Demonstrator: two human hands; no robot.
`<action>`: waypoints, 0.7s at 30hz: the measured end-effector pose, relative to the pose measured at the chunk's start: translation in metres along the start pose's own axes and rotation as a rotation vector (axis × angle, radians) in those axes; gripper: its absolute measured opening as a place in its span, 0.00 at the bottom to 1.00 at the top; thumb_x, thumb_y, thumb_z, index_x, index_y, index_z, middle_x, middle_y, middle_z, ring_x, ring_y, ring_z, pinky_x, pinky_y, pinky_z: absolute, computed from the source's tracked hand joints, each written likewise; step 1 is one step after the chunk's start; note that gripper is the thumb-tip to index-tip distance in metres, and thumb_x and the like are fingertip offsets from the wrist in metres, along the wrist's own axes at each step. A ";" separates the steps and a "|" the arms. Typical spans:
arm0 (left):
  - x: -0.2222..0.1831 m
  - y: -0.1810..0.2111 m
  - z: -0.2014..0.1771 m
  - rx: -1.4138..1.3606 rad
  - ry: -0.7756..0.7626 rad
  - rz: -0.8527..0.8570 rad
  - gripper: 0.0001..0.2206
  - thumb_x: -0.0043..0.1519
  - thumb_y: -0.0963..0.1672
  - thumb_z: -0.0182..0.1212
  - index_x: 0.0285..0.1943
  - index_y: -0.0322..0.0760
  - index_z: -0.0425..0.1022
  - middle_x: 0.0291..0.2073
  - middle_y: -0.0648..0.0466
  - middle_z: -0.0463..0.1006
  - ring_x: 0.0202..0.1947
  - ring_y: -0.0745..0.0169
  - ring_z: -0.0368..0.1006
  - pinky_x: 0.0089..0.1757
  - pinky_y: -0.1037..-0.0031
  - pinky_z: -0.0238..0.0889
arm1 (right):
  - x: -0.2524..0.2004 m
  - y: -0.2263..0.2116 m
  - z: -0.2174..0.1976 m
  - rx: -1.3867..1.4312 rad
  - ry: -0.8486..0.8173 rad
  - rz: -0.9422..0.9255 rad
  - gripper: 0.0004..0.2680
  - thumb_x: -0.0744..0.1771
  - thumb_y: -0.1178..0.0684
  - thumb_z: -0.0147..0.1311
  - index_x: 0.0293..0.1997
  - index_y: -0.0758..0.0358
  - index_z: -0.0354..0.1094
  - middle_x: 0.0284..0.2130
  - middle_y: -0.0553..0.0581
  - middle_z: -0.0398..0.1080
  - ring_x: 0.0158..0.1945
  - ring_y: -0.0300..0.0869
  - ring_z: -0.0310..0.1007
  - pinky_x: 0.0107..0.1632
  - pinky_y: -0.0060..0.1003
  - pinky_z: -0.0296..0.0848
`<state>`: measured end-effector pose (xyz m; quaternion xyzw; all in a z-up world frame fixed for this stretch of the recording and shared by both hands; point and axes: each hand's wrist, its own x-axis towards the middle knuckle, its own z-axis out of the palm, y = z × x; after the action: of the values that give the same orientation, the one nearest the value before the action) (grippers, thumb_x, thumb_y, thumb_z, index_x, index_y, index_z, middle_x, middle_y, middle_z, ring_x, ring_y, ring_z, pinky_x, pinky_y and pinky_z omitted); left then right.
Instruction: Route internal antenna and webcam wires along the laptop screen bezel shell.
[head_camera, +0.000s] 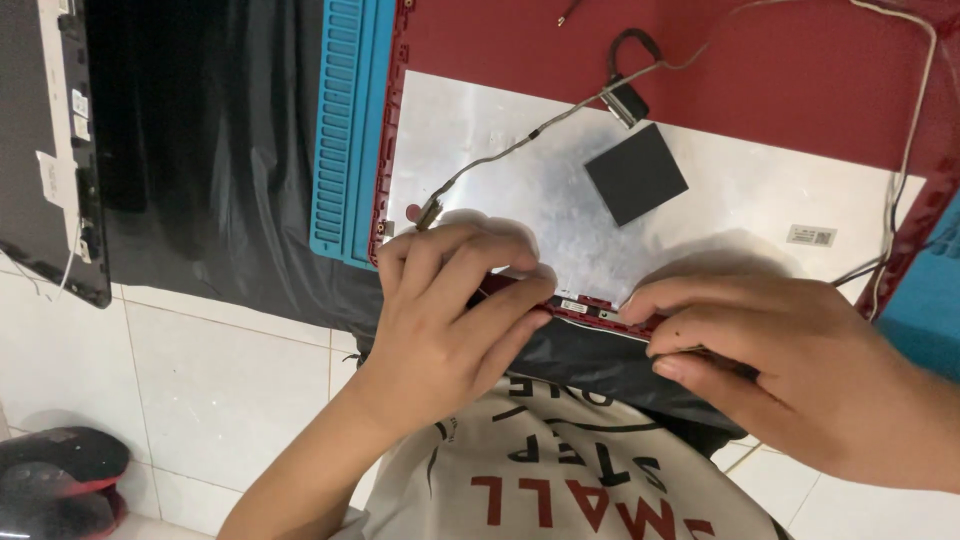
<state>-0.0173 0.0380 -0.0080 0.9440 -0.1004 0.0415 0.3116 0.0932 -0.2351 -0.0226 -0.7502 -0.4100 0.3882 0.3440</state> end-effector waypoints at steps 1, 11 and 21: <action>0.000 0.000 0.001 -0.002 -0.001 -0.002 0.10 0.62 0.46 0.70 0.51 0.43 0.80 0.54 0.59 0.72 0.60 0.56 0.65 0.55 0.62 0.48 | 0.000 0.001 0.000 0.001 -0.002 0.001 0.05 0.66 0.50 0.59 0.38 0.59 0.72 0.50 0.48 0.77 0.42 0.40 0.79 0.40 0.34 0.76; 0.003 0.000 -0.001 -0.060 -0.029 -0.051 0.09 0.63 0.46 0.69 0.49 0.44 0.77 0.54 0.58 0.71 0.62 0.57 0.64 0.58 0.62 0.47 | -0.003 0.000 -0.004 0.146 -0.041 0.188 0.06 0.68 0.52 0.54 0.46 0.59 0.74 0.50 0.47 0.76 0.37 0.34 0.77 0.37 0.30 0.75; 0.006 0.004 -0.001 -0.036 -0.034 -0.015 0.11 0.61 0.46 0.71 0.50 0.43 0.77 0.55 0.56 0.70 0.61 0.55 0.63 0.56 0.59 0.47 | 0.003 -0.016 0.000 0.017 -0.042 0.367 0.06 0.66 0.52 0.55 0.45 0.56 0.75 0.46 0.45 0.76 0.33 0.36 0.74 0.34 0.33 0.75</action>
<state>-0.0120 0.0339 -0.0039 0.9396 -0.0992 0.0210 0.3269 0.0885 -0.2254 -0.0104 -0.8012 -0.2699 0.4636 0.2653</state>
